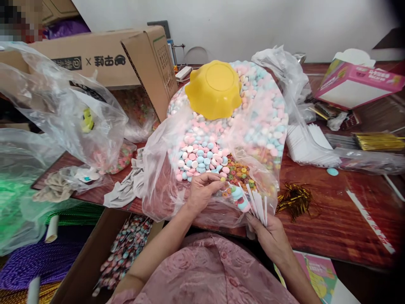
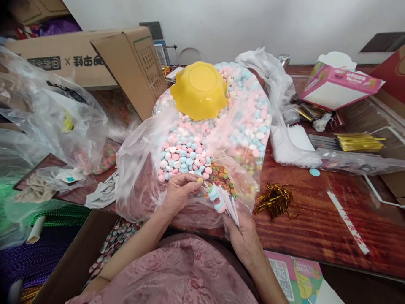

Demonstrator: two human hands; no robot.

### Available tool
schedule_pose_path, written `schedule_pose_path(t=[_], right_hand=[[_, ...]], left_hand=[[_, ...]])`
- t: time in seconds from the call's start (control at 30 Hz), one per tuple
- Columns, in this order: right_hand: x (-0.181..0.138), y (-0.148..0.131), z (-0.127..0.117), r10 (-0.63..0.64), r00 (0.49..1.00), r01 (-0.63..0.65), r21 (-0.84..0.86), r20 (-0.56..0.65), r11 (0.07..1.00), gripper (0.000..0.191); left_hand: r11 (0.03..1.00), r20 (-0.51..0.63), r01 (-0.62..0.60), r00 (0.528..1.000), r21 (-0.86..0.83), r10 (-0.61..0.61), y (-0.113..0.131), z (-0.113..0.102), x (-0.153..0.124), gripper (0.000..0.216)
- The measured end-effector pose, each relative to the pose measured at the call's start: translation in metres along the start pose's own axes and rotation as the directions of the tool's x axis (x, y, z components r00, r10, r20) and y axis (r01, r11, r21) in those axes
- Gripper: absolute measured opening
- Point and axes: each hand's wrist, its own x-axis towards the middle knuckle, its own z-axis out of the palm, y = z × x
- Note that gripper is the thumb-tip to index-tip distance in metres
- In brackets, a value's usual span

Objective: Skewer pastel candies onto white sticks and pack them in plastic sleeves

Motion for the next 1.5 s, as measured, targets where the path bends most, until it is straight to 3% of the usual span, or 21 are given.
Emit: schedule_pose_path(t=[0.13, 0.23, 0.43, 0.53, 0.7, 0.77, 0.8, 0.87, 0.9, 0.97, 1.03, 1.13, 1.2, 1.27, 1.33, 1.43, 1.5], right_hand=[[-0.003, 0.001, -0.003, -0.064, 0.994, 0.069, -0.056, 0.084, 0.996, 0.035], [-0.004, -0.002, -0.005, -0.126, 0.988, 0.135, -0.103, 0.093, 0.985, 0.034], [-0.006, -0.005, -0.006, -0.258, 0.963, 0.266, -0.143, 0.073, 0.953, 0.027], [-0.009, 0.0, -0.003, -0.272, 0.962, 0.268, -0.151, -0.007, 0.951, 0.026], [-0.009, 0.009, 0.002, -0.112, 0.984, 0.101, -0.084, -0.142, 0.991, 0.029], [-0.005, 0.012, -0.002, -0.049, 0.981, 0.042, -0.038, -0.186, 0.998, 0.036], [-0.002, 0.015, -0.007, -0.021, 0.976, 0.017, -0.023, -0.217, 1.0, 0.038], [0.001, 0.02, -0.018, 0.015, 0.959, -0.021, -0.017, -0.283, 1.0, 0.04], [0.002, 0.023, -0.023, 0.022, 0.951, -0.03, -0.022, -0.309, 0.999, 0.04], [0.002, 0.029, -0.031, 0.019, 0.945, -0.033, -0.036, -0.327, 0.999, 0.04], [0.0, 0.033, -0.031, 0.007, 0.955, -0.02, -0.043, -0.295, 0.999, 0.039], [-0.004, 0.032, -0.023, -0.042, 0.978, 0.029, -0.068, -0.204, 0.997, 0.032], [-0.005, 0.029, -0.018, -0.088, 0.978, 0.069, -0.1, -0.191, 0.993, 0.031], [-0.004, 0.028, -0.016, -0.107, 0.972, 0.082, -0.121, -0.21, 0.989, 0.032], [-0.004, 0.028, -0.018, -0.096, 0.971, 0.073, -0.109, -0.221, 0.991, 0.034], [-0.005, 0.027, -0.02, -0.071, 0.978, 0.062, -0.051, -0.197, 0.997, 0.035], [-0.005, 0.024, -0.019, -0.076, 0.982, 0.071, -0.035, -0.171, 0.997, 0.035]], left_hand=[[0.998, 0.07, 0.062, 0.995, 0.023, -0.064, 0.009, -0.004, 0.0, 0.024], [0.985, 0.087, 0.174, 0.981, 0.002, -0.173, 0.015, -0.006, -0.002, 0.032], [0.931, 0.254, 0.364, 0.903, -0.025, -0.347, 0.011, -0.006, -0.01, 0.027], [0.935, 0.266, 0.353, 0.899, 0.033, -0.349, 0.006, 0.0, -0.014, 0.029], [0.932, 0.315, 0.337, 0.877, 0.137, -0.363, 0.006, 0.009, -0.005, 0.033], [0.931, 0.344, 0.207, 0.887, 0.3, -0.308, 0.012, 0.008, 0.01, 0.036], [0.906, 0.349, 0.086, 0.904, 0.414, -0.245, 0.016, 0.007, 0.018, 0.039], [0.722, 0.403, -0.22, 0.911, 0.656, -0.088, 0.023, 0.003, 0.036, 0.04], [0.569, 0.464, -0.362, 0.885, 0.738, -0.041, 0.026, 0.002, 0.044, 0.034], [0.275, 0.59, -0.552, 0.804, 0.787, -0.074, 0.028, 0.0, 0.055, 0.022], [0.087, 0.628, -0.623, 0.762, 0.778, -0.156, 0.026, 0.002, 0.062, 0.023], [-0.085, 0.582, -0.606, 0.788, 0.791, -0.2, 0.021, 0.009, 0.067, 0.023], [-0.136, 0.572, -0.602, 0.794, 0.787, -0.204, 0.019, 0.013, 0.069, 0.023], [-0.101, 0.598, -0.616, 0.785, 0.781, -0.164, 0.019, 0.016, 0.069, 0.023], [0.07, 0.603, -0.599, 0.796, 0.797, -0.054, 0.019, 0.016, 0.064, 0.021], [0.613, 0.403, -0.359, 0.912, 0.704, 0.071, 0.019, 0.015, 0.05, 0.021], [0.894, 0.26, -0.077, 0.965, 0.44, -0.045, 0.02, 0.014, 0.038, 0.032]])
